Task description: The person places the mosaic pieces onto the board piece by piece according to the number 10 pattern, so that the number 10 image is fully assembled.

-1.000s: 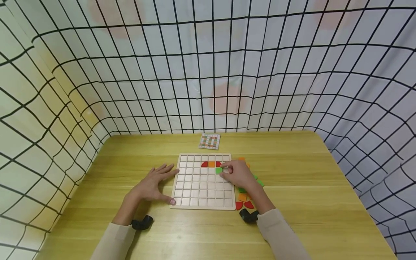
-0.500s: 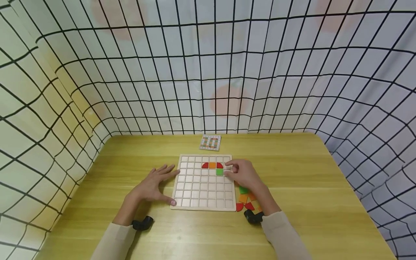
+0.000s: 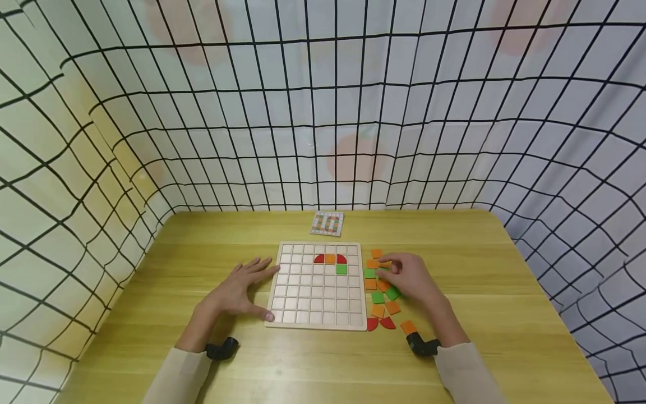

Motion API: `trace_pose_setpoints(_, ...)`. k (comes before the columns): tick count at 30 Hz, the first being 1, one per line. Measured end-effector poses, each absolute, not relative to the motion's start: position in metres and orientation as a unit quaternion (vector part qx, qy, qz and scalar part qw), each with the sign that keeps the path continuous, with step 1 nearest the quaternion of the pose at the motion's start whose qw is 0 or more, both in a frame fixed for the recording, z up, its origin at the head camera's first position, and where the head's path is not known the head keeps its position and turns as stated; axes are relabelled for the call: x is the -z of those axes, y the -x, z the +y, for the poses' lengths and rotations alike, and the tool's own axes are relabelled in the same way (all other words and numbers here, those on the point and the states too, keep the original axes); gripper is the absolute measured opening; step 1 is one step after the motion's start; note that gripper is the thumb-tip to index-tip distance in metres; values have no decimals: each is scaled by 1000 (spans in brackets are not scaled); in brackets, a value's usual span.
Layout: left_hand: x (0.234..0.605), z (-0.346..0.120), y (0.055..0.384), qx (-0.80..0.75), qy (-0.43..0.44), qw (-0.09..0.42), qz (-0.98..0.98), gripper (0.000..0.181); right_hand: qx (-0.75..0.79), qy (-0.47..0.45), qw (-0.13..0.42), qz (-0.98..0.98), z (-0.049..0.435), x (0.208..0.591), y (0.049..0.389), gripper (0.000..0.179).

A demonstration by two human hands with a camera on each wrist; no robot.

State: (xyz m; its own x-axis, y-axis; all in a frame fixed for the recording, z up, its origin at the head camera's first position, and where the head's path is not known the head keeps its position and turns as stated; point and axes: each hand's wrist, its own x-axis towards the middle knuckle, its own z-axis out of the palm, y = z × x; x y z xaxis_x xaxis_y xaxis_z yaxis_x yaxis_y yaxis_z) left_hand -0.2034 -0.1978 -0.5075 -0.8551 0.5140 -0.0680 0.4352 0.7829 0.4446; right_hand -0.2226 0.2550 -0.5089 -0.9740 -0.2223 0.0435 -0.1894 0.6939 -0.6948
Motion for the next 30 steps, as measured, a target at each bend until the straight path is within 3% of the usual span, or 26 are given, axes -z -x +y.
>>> trace_pose_setpoints(21, 508, -198, 204, -205, -245, 98, 942, 119, 337, 109, 32, 935, 311, 518, 198, 35)
trace_pose_setpoints(30, 507, -198, 204, -219, -248, 92, 939, 116, 328, 104, 0, 939, 323, 521, 197, 25)
